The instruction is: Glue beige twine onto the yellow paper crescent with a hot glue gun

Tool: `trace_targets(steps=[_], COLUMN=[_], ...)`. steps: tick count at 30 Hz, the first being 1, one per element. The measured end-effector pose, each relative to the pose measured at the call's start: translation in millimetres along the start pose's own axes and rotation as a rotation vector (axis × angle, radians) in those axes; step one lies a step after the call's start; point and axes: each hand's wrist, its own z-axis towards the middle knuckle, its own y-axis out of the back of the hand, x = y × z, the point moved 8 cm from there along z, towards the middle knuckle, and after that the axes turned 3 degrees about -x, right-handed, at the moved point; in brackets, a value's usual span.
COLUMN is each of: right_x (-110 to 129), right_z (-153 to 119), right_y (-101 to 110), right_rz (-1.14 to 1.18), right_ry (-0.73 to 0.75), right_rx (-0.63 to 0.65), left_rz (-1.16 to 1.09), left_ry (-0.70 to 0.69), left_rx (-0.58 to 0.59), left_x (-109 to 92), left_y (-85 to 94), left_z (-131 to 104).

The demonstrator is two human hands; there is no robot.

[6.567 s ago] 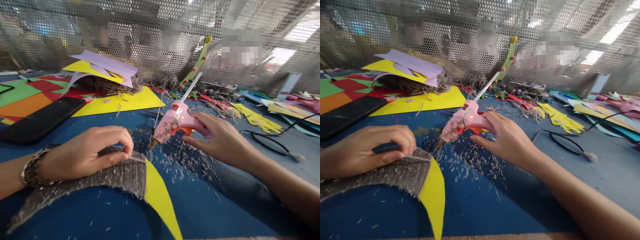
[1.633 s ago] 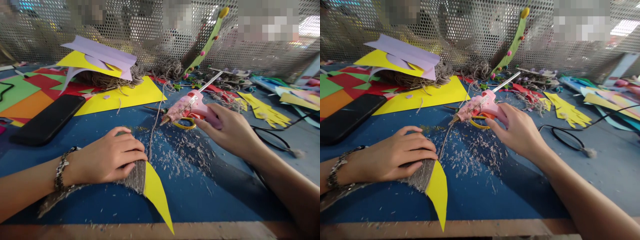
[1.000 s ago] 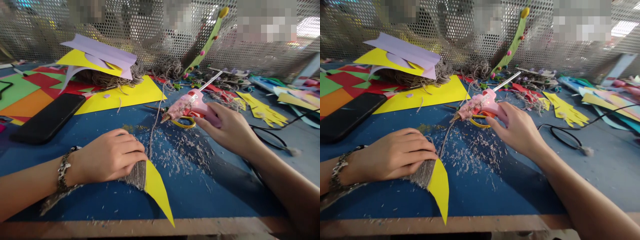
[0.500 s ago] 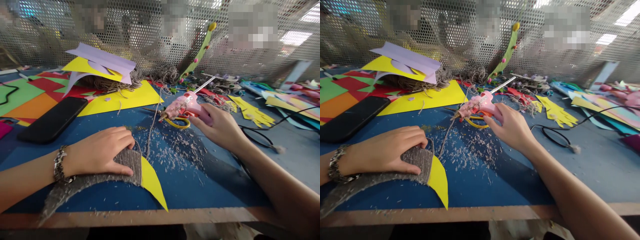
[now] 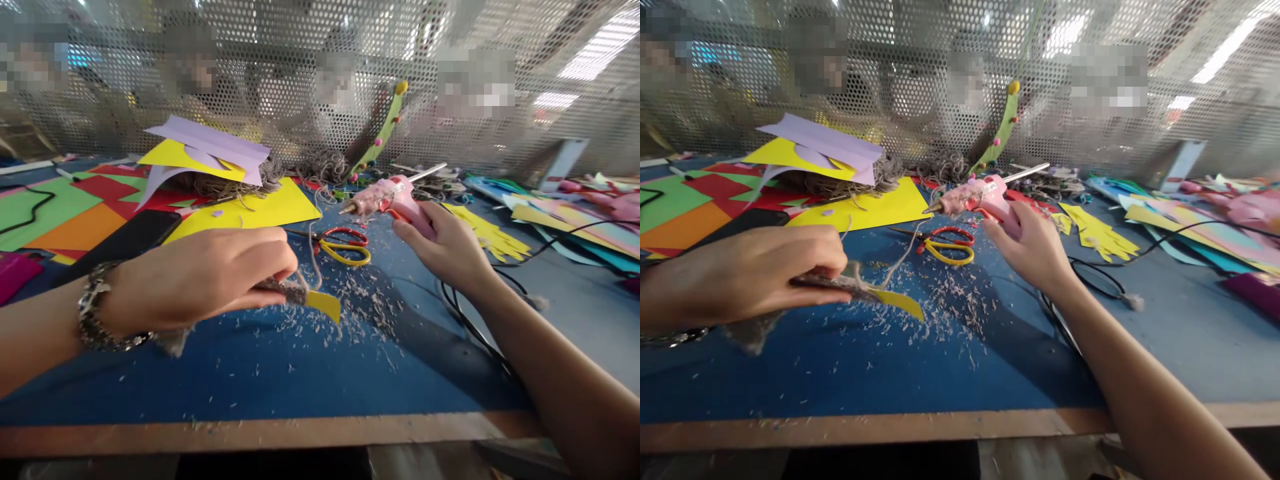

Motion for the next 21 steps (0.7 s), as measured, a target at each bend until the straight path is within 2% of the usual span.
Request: trace_targets(steps=[2,4,5,8,10,12,14,17,21], right_x=[-0.2,0.5,0.9,0.9,0.9,1.0,1.1,2.6,4.0], right_z=[0.6,0.7,0.8,1.0,1.1,0.8,0.0,-1.4,-2.5], right_y=[3.6,4.7,4.4,2.5,0.5,-2.2,-4.6,-7.2,-9.4], right_rz=[0.003,0.006,0.005,0.0,-0.003,-0.012,-0.025,-0.04,-0.033], right_ry=[-0.007,-0.013,-0.014,-0.021,-0.021,-0.022,-0.026,-0.021,-0.023], right_rx=[-0.013,-0.006,0.0,0.006,0.006,0.015,0.026,0.038,0.052], left_rz=[0.207,0.403,0.465,0.489,0.391,0.21,0.043,-0.086,-0.178], left_ry=[-0.136,-0.263,-0.328,-0.361,-0.291,-0.179,-0.063,0.028,0.056], left_rx=[-0.077,-0.134,-0.152,-0.049,0.062,0.141,0.116,0.031,0.158], left_x=[-12.4,-24.2,-30.0,-32.1,-26.8,-19.8,-12.3,-3.3,2.9], left_y=[6.5,1.2,-5.4,-37.0,-54.2,-61.2,-56.1,-47.1,-65.4], left_z=[2.2,-0.5,-3.6,-12.7,-18.7,-23.6,-25.6,-24.9,-22.6])
